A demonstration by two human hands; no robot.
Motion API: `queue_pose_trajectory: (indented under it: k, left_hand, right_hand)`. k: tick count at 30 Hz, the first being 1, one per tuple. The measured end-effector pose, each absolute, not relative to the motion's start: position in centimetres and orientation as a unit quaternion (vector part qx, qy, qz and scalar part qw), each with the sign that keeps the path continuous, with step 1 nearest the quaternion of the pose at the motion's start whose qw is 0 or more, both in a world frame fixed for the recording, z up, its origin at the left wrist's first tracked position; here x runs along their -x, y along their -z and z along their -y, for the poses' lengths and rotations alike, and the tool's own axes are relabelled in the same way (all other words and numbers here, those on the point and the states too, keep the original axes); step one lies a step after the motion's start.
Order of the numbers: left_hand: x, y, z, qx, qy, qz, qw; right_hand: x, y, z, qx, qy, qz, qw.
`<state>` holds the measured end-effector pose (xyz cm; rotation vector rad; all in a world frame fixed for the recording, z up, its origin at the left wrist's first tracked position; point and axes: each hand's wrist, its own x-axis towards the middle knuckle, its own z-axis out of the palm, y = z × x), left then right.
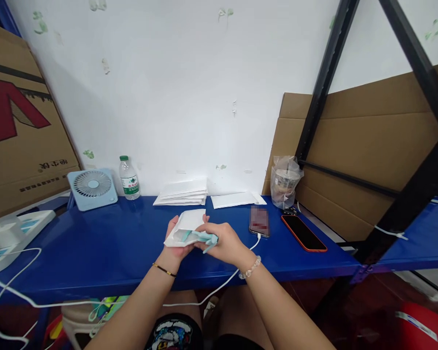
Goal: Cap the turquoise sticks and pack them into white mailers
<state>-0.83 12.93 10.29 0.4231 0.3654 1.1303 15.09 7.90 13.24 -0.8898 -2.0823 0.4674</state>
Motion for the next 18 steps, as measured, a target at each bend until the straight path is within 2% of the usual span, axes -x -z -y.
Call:
queue_pose_trajectory:
  k: [5,8,14,18]
  left_hand:
    - [-0.3,-10.9,-12.4,-0.055,-0.531,-0.189,0.824]
    - [-1.0,-11.7,-12.1,-0.027,-0.526,-0.186,0.829]
    - [-2.5,-12.2,-10.7,-0.091,-0.519,-0.2,0.826]
    - [-2.8,-12.8,-9.7,-0.09,-0.511,-0.213,0.828]
  right_hand:
    - [-17.0,-16.3,-6.7,0.325,-0.248,0.736,0.54]
    - [-17.0,-18.6,-5.6,0.284,-0.166,0.732,0.597]
    - [-15.2,-19.7,-3.7,0.292,0.015,0.79,0.539]
    - [-15.4,-18.2,-4.4,0.184,0.221,0.806,0.517]
